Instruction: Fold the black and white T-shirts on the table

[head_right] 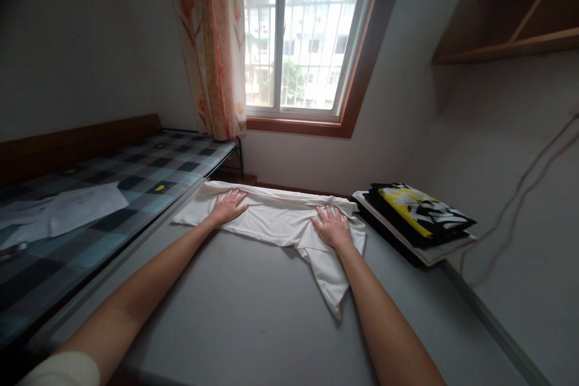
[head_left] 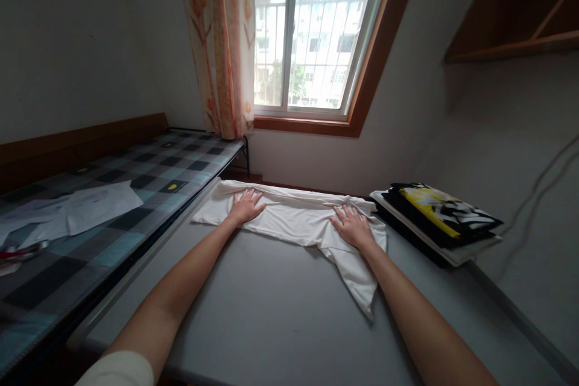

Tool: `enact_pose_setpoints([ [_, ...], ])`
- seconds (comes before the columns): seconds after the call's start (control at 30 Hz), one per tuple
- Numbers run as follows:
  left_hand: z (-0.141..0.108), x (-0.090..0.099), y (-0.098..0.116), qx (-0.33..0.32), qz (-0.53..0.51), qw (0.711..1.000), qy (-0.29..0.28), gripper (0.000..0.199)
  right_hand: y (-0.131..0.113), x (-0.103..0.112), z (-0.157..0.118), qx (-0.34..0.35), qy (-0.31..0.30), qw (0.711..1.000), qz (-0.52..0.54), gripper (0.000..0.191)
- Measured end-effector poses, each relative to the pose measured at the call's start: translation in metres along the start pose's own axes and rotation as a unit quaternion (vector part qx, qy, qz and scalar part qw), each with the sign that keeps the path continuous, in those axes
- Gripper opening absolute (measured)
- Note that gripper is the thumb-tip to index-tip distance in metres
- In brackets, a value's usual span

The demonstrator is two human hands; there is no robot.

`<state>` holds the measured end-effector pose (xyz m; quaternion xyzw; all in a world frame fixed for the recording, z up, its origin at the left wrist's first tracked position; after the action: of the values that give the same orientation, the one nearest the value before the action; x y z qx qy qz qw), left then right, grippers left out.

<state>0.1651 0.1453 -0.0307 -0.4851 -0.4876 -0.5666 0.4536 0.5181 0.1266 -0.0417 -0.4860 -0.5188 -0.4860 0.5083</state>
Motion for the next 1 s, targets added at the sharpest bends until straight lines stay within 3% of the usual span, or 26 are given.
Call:
enact_pose_setpoints([
  [0.2, -0.03, 0.001, -0.004, 0.006, 0.009, 1.0, -0.002, 0.064, -0.007, 0.0, -0.02, 0.017, 0.009, 1.0, -0.007, 0.061],
  [0.67, -0.139, 0.007, -0.03, 0.03, 0.05, 0.998, 0.002, 0.06, -0.042, -0.001, -0.109, 0.116, 0.042, 0.992, -0.011, 0.059],
  [0.83, -0.14, 0.007, -0.03, 0.03, 0.041, 0.999, -0.006, 0.06, -0.04, 0.002, -0.104, 0.112, 0.026, 0.993, -0.001, 0.06],
  [1.0, -0.112, 0.004, -0.026, 0.022, 0.03, 0.999, -0.009, 0.061, -0.032, 0.004, -0.077, 0.09, 0.011, 0.996, 0.001, 0.061],
])
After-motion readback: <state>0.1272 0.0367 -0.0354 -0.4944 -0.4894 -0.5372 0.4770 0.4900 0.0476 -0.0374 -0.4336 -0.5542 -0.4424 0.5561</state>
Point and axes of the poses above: each hand's wrist, its own z-axis towards the middle knuckle, its own x-axis out of the back of the hand, y = z × x, the point moved 8 cm from there along z, towards the middle knuckle, and after that the axes turned 3 degrees about -y, right-handed, at the moved point
